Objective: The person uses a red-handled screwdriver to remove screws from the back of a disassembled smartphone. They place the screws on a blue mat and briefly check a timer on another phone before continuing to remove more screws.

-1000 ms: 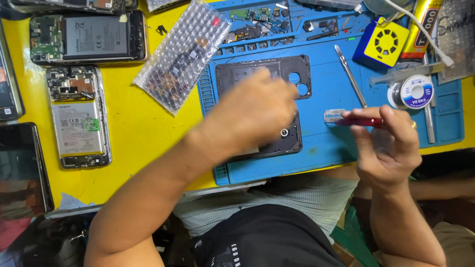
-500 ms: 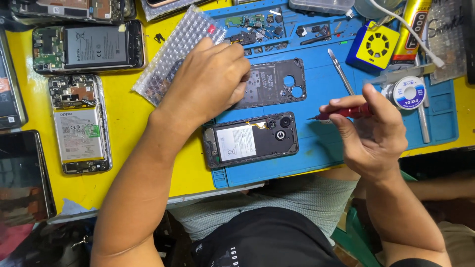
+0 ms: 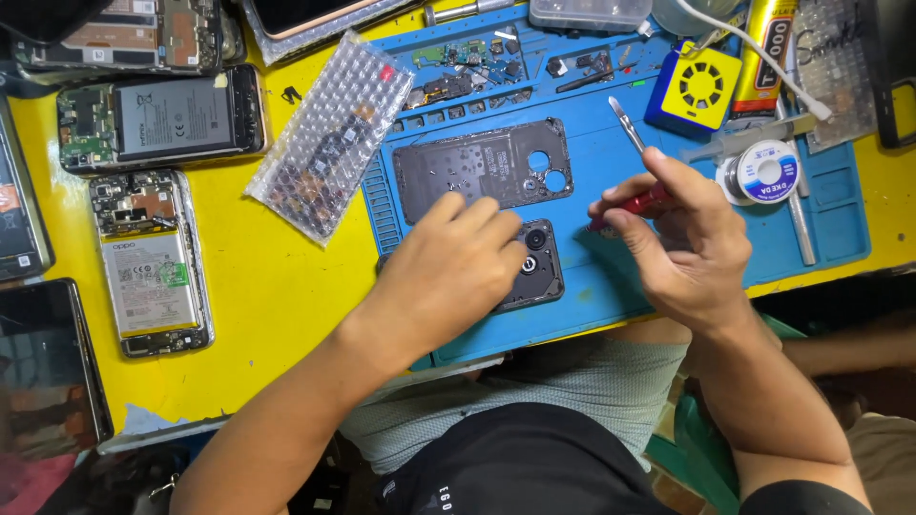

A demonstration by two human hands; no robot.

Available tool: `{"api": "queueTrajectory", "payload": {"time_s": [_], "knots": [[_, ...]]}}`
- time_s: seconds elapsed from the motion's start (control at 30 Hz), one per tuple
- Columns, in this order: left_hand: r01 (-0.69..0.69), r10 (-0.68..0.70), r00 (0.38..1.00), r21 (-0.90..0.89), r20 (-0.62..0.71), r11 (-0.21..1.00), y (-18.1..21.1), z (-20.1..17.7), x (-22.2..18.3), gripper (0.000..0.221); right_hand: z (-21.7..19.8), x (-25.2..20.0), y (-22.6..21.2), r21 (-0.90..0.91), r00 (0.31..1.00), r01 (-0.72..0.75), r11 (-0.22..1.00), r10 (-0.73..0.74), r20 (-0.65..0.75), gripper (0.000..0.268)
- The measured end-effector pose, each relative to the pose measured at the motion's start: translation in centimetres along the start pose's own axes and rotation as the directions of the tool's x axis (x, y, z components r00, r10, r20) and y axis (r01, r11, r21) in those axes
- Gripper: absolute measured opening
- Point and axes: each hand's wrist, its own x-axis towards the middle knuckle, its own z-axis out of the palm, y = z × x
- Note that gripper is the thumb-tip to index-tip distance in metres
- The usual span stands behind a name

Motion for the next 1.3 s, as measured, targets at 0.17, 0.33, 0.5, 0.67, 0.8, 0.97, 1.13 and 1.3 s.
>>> {"api": "queueTrajectory", "payload": {"time_s": [0.17, 0.33, 0.5, 0.67, 0.8, 0.97, 1.13, 1.3], "knots": [[-0.114, 0.115, 0.993, 0.062, -0.009, 0.991, 0.7, 1.4, 2.7, 0.016, 0.6, -0.1, 1.6, 0.044, 0.991, 0.043, 0.998, -0.037, -0.132, 0.054], [-0.162, 0.154, 0.984, 0.082, 0.094, 0.983, 1.7, 1.9, 4.9, 0.016, 0.1, -0.2, 1.5, 0.038, 0.954, 0.032, 0.999, -0.02, -0.298, 0.049], [-0.217, 0.191, 0.952, 0.091, 0.239, 0.972, 3.3, 2.1, 6.5, 0.018, -0.2, -0.3, 1.5, 0.054, 0.938, 0.022, 0.998, -0.002, -0.346, 0.049], [-0.255, 0.225, 0.956, 0.151, 0.188, 0.955, 2.7, 4.2, 6.4, 0.023, -0.5, -0.2, 1.5, 0.063, 0.927, 0.035, 0.997, -0.009, -0.374, 0.049], [-0.236, 0.234, 0.938, -0.023, 0.255, 0.972, -0.8, 2.1, 6.4, 0.015, -0.7, -0.2, 1.5, 0.082, 0.914, 0.018, 0.996, 0.016, -0.406, 0.049], [0.02, -0.013, 0.967, -0.024, 0.253, 1.0, -6.0, -0.5, 5.1, 0.012, -0.7, -0.3, 1.7, 0.113, 0.919, 0.02, 0.993, 0.026, -0.393, 0.049], [0.031, -0.052, 0.955, 0.079, 0.291, 0.996, -6.8, -0.3, 4.3, 0.02, -0.7, -0.2, 1.8, 0.098, 0.926, 0.055, 0.994, -0.014, -0.376, 0.05], [-0.123, 0.129, 0.956, -0.038, 0.265, 0.992, -3.9, 0.7, 6.5, 0.009, -0.8, 0.0, 1.5, 0.084, 0.918, 0.043, 0.996, -0.006, -0.395, 0.049]]}}
